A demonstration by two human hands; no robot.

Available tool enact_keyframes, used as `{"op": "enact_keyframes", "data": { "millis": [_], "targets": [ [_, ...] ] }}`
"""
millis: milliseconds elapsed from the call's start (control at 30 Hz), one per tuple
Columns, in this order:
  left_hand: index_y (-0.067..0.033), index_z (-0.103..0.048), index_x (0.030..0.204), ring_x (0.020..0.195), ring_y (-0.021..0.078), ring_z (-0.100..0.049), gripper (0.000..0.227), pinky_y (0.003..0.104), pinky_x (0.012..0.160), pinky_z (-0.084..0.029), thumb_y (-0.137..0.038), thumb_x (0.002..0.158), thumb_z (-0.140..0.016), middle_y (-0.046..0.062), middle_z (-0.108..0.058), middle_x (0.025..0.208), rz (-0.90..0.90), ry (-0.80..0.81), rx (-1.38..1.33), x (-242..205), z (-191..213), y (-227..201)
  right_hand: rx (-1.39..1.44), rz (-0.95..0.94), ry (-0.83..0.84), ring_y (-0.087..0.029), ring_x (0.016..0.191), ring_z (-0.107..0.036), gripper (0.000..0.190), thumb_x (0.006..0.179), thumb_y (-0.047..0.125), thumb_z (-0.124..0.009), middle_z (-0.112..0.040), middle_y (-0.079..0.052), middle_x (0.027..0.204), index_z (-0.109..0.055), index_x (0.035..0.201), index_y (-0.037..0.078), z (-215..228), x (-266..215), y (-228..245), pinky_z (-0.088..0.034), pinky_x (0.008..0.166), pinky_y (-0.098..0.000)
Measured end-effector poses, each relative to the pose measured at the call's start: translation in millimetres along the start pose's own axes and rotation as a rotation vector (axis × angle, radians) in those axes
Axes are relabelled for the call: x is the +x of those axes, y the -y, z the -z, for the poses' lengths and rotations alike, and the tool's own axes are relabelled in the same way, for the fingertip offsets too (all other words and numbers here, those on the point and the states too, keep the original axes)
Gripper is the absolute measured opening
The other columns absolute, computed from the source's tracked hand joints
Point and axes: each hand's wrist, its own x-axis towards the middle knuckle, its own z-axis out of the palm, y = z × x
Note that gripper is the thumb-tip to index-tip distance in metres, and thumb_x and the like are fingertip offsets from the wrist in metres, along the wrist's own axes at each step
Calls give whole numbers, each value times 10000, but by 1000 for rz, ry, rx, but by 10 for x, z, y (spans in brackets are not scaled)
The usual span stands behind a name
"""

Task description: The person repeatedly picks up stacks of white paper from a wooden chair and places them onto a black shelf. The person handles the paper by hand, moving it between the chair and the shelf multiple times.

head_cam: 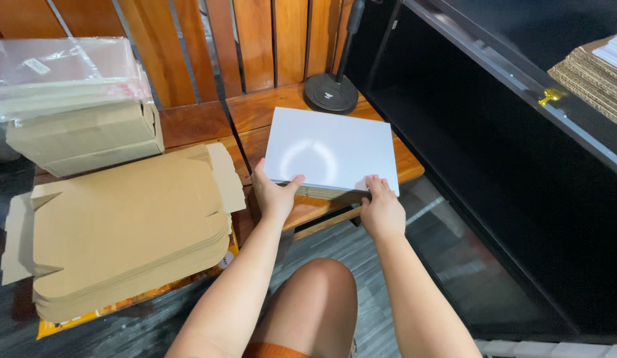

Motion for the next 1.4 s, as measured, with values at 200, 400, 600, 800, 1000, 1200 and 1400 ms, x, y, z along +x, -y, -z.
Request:
{"op": "enact_keyframes", "data": {
  "millis": [200,400,600,800,1000,1200,1400],
  "targets": [
    [-80,-356,1575,1510,382,-365,1163,490,1264,-281,-302,638,-1007,211,-412,1564,104,94,-88,-96,208,-244,-36,11,2,-240,1513,-423,593,947,266,-664,-505,-54,1608,-520,1519,197,-26,-1,-17,-346,1241,-440],
    [-87,-438,1543,1498,375,-393,1007,487,1253,-292,-294,717,-974,207,-483,1529,98,81,-108,-136,252,-204,-46,0,17,-247,1520,-412,640,923,270,-695,-498,-68,1613,-511,1529,183,29,-25,32,-338,1244,-449],
    [-118,-449,1555,1509,360,-380,989,488,1260,-273,-336,741,-966,178,-477,1553,104,49,-78,-171,247,-203,-44,-18,35,-233,1518,-412,642,917,276,-708,-499,-59,1612,-517,1523,188,57,-33,59,-329,1247,-439],
    [-143,-452,1555,1513,366,-376,997,485,1265,-268,-353,728,-967,173,-475,1559,119,58,-85,-181,256,-172,-32,-3,27,-246,1514,-417,657,908,271,-723,-500,-78,1610,-519,1525,174,127,-73,88,-327,1246,-444],
    [-164,-458,1553,1515,345,-375,971,476,1263,-271,-333,742,-964,147,-471,1563,117,47,-82,-177,231,-157,-26,-5,27,-247,1509,-425,648,905,268,-733,-509,-84,1602,-533,1514,171,98,-54,66,-333,1242,-443],
    [-149,-471,1534,1486,343,-412,1019,476,1250,-297,-317,679,-998,146,-498,1520,84,52,-84,-152,221,-123,-40,0,37,-235,1513,-418,666,906,289,-730,-504,-77,1606,-520,1528,179,125,-64,64,-332,1241,-441],
    [-136,-476,1517,1471,352,-425,1022,482,1241,-312,-296,658,-1006,153,-508,1493,42,27,-86,-145,206,-126,-38,-7,50,-232,1519,-406,664,913,296,-722,-493,-72,1615,-512,1533,183,124,-52,69,-331,1243,-440]
  ]
}}
